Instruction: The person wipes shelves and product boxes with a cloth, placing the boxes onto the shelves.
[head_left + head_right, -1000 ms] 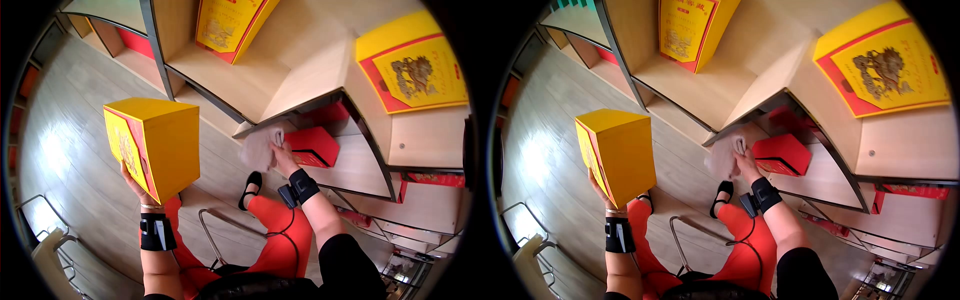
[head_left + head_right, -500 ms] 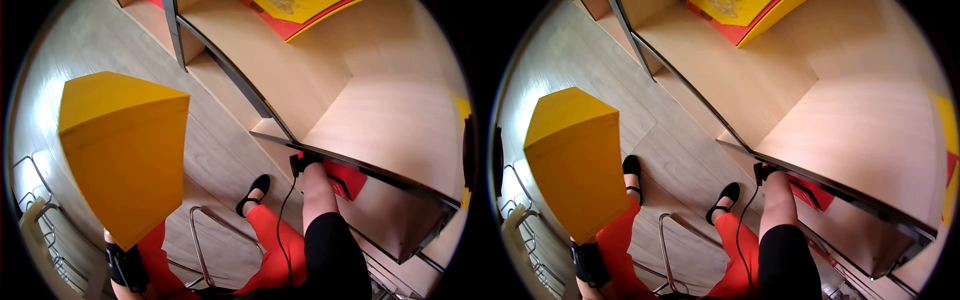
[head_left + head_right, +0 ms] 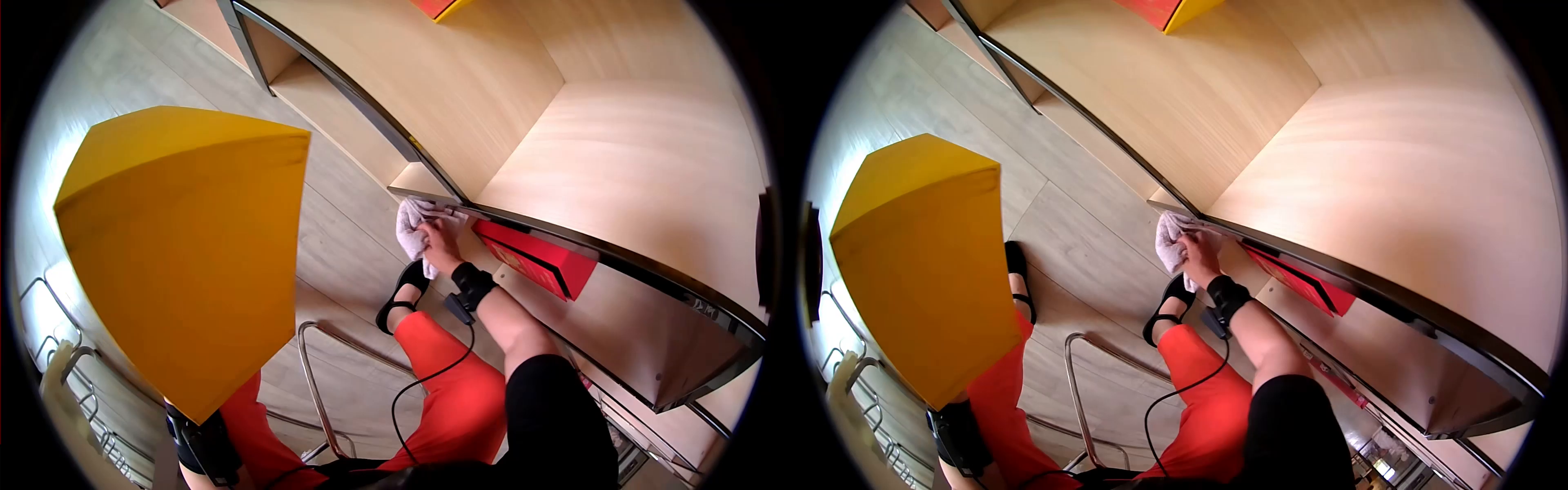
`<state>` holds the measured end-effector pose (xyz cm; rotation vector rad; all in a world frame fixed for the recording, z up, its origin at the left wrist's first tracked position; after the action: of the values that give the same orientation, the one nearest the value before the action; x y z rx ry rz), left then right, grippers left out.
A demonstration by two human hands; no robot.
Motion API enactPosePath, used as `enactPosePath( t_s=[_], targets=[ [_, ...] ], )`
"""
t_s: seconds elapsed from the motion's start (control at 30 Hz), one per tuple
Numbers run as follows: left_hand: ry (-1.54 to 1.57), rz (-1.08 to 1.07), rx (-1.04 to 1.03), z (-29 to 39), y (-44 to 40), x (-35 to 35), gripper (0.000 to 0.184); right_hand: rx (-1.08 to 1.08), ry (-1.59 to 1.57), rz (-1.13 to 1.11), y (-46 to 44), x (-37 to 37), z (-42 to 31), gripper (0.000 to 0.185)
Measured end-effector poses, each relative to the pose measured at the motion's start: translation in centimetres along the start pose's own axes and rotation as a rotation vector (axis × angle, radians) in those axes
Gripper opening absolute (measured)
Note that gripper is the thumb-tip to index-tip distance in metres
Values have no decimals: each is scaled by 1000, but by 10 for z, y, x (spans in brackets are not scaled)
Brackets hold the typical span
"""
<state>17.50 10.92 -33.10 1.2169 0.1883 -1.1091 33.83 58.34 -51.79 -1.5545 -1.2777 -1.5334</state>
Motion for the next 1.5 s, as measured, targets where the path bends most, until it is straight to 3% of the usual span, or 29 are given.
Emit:
enactPosePath(
  t_s=[0.07, 0.1, 0.17, 0.3, 0.43, 0.6, 0.7, 0.77, 0.8, 0.83, 0.87, 0.93, 1.03, 1.13, 1.27, 1.43, 1.5],
  targets=[
    [13, -14, 2, -2, -5, -6, 55, -73, -106, -83, -11, 17, 19, 23],
    [19, -14, 3, -3, -7, -7, 55, -324, 20, -193, -7, 10, 53, 20],
    [22, -7, 10, -6, -11, -9, 55, -582, 6, -165, -14, 27, 112, 22],
    [-9, 21, 3, -1, 3, -3, 54, -732, -34, -107, -29, 34, 176, 27],
    [-36, 62, 1, 8, 20, 11, 54, -615, 69, -102, -42, -8, 141, 33],
    [-23, 18, 7, 7, 12, -4, 53, -127, -86, -64, -44, -24, 40, 40],
    [24, -40, 22, -1, -14, -27, 53, 119, -131, -413, 8, -31, -9, 42],
    [68, -75, 32, -6, -35, -46, 53, 46, -138, -500, 25, -14, -20, 49],
    [82, -87, 29, -6, -41, -52, 53, -48, -243, -426, 24, -7, -8, 36],
    [87, -98, 15, -6, -45, -57, 53, -190, -128, -508, 19, -14, 13, 28],
    [89, -105, 2, -5, -47, -58, 52, -127, -14, -325, 5, 25, 14, 20],
    [78, -110, -14, -3, -43, -56, 52, -125, -139, -184, -16, 68, 45, 22],
    [43, -57, -18, 3, -22, -35, 52, -351, -120, -159, -56, 89, 100, 22],
    [-2, 5, -15, 9, 5, -13, 51, -404, 2, -147, -103, 63, 116, 23],
    [-30, 52, -14, 15, 20, -1, 51, -275, 172, -128, -121, 10, 75, 24],
    [-5, -21, -9, 7, 1, -22, 50, 138, 41, 25, -67, 15, 4, 26],
    [34, -67, 12, -2, -22, -42, 50, 271, -21, -81, -26, 5, -26, 27]
  ],
)
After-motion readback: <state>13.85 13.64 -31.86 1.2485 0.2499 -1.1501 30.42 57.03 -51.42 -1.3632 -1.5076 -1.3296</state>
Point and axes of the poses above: each hand's wrist, its own y-axis away from the middle knuckle, its own x-axis out of the back of the hand, z = x × y, the point moved 7 cm from there along -y, towards the middle knuckle, and after that the axes turned 15 degrees about y, right-handed, at the moved point
